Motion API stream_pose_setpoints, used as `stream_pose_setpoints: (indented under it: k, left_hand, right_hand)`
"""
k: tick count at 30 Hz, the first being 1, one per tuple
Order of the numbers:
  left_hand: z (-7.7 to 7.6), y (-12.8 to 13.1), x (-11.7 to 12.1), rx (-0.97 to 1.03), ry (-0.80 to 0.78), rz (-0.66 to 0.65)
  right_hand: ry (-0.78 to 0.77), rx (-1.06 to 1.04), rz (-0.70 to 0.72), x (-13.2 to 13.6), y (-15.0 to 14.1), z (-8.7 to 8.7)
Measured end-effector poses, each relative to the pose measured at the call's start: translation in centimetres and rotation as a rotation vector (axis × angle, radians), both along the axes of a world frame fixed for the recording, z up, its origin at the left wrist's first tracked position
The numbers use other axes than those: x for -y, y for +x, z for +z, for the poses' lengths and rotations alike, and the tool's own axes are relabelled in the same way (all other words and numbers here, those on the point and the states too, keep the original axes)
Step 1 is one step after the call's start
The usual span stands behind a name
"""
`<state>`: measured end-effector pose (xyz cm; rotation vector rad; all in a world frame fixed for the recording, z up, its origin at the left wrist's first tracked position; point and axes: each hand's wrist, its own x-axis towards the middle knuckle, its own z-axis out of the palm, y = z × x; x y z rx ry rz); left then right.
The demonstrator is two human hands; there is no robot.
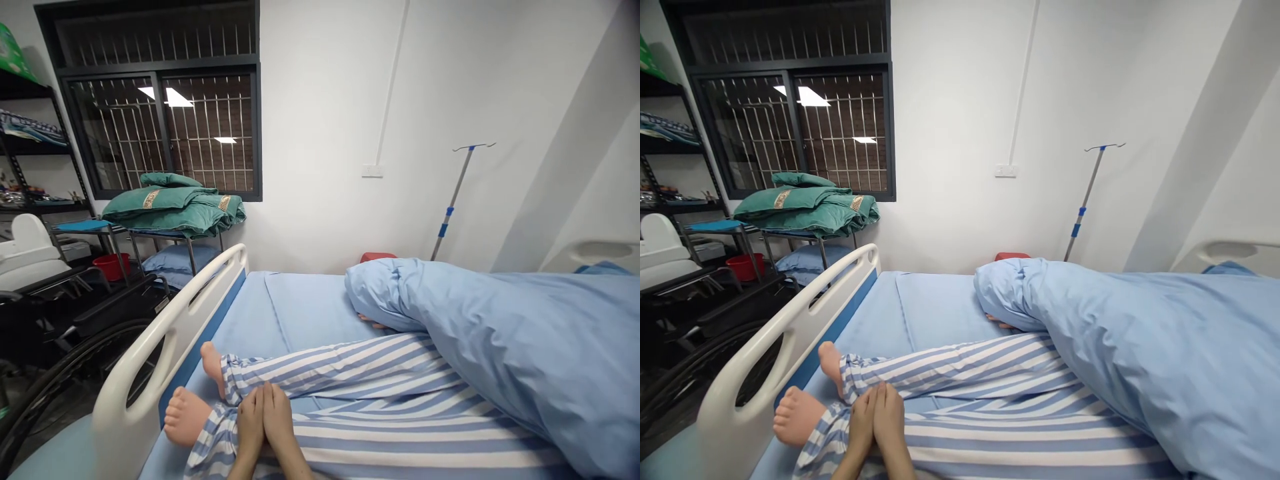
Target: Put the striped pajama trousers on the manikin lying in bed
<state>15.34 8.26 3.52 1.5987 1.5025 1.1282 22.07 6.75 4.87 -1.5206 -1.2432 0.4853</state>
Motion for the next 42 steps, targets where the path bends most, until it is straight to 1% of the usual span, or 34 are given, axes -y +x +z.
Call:
stream_pose_setpoints:
  k: [2, 4, 6, 9, 12, 14, 16, 19, 21, 23, 25, 29, 33, 36, 38, 40, 42]
  left_hand:
    - [-0.1, 0.0, 0.0, 0.015, 0.008, -0.028]
    - [-0.1, 0.0, 0.1, 0.032, 0.016, -0.061]
    - [-0.1, 0.1, 0.3, 0.040, 0.030, -0.063]
    - [-0.1, 0.2, 0.4, 0.032, 0.059, -0.028]
    - [-0.1, 0.2, 0.5, 0.015, 0.074, -0.021]
    - [0.0, 0.4, 0.4, 0.009, 0.071, -0.029]
    - [0.4, 0.7, 0.2, 0.035, 0.061, -0.068]
    - [1.6, 1.8, -0.3, 0.153, 0.018, -0.123]
    - [2.3, 2.7, -0.5, 0.254, -0.025, -0.112]
    - [2.6, 3.4, -0.4, 0.320, -0.047, -0.071]
    - [2.2, 3.7, 0.0, 0.285, -0.023, -0.041]
    - [1.0, 3.6, 0.9, 0.038, 0.075, -0.002]
    - [0.7, 3.4, 1.1, -0.045, 0.104, -0.010]
    - [0.7, 3.4, 1.0, -0.079, 0.109, -0.024]
    - [0.6, 3.4, 1.0, -0.097, 0.117, -0.036]
    - [0.4, 3.4, 1.0, -0.104, 0.129, -0.064]
    - [0.4, 3.4, 1.1, -0.103, 0.145, -0.093]
  right_hand:
    - [-0.038, 0.154, 0.014, 0.4, 0.6, 1.4]
    - [-0.051, 0.255, 0.044, 1.0, 1.1, 2.2]
    - [-0.059, 0.284, 0.055, 1.5, 1.5, 2.1]
    - [-0.079, 0.276, 0.025, 2.0, 1.6, 0.7]
    - [-0.067, 0.223, -0.017, 2.1, 1.5, -0.3]
    - [-0.030, 0.163, -0.023, 2.0, 1.6, -0.5]
    - [0.003, 0.081, -0.012, 1.8, 1.9, -0.5]
    - [0.029, -0.079, 0.003, 1.4, 2.5, -0.4]
    - [0.049, -0.173, 0.016, 1.2, 2.8, -0.5]
    - [0.065, -0.227, 0.022, 1.1, 2.9, -0.6]
    - [0.063, -0.234, 0.012, 1.1, 2.9, -0.7]
    - [0.080, -0.207, -0.022, 1.2, 2.7, -0.8]
    - [0.104, -0.189, -0.036, 1.3, 2.7, -0.8]
    - [0.048, -0.095, -0.047, 1.9, 3.1, -0.1]
    - [0.018, 0.012, -0.061, 2.5, 3.6, 1.0]
    - [0.029, 0.112, -0.042, 3.1, 4.1, 2.4]
    - [0.061, 0.161, 0.012, 3.4, 4.6, 3.4]
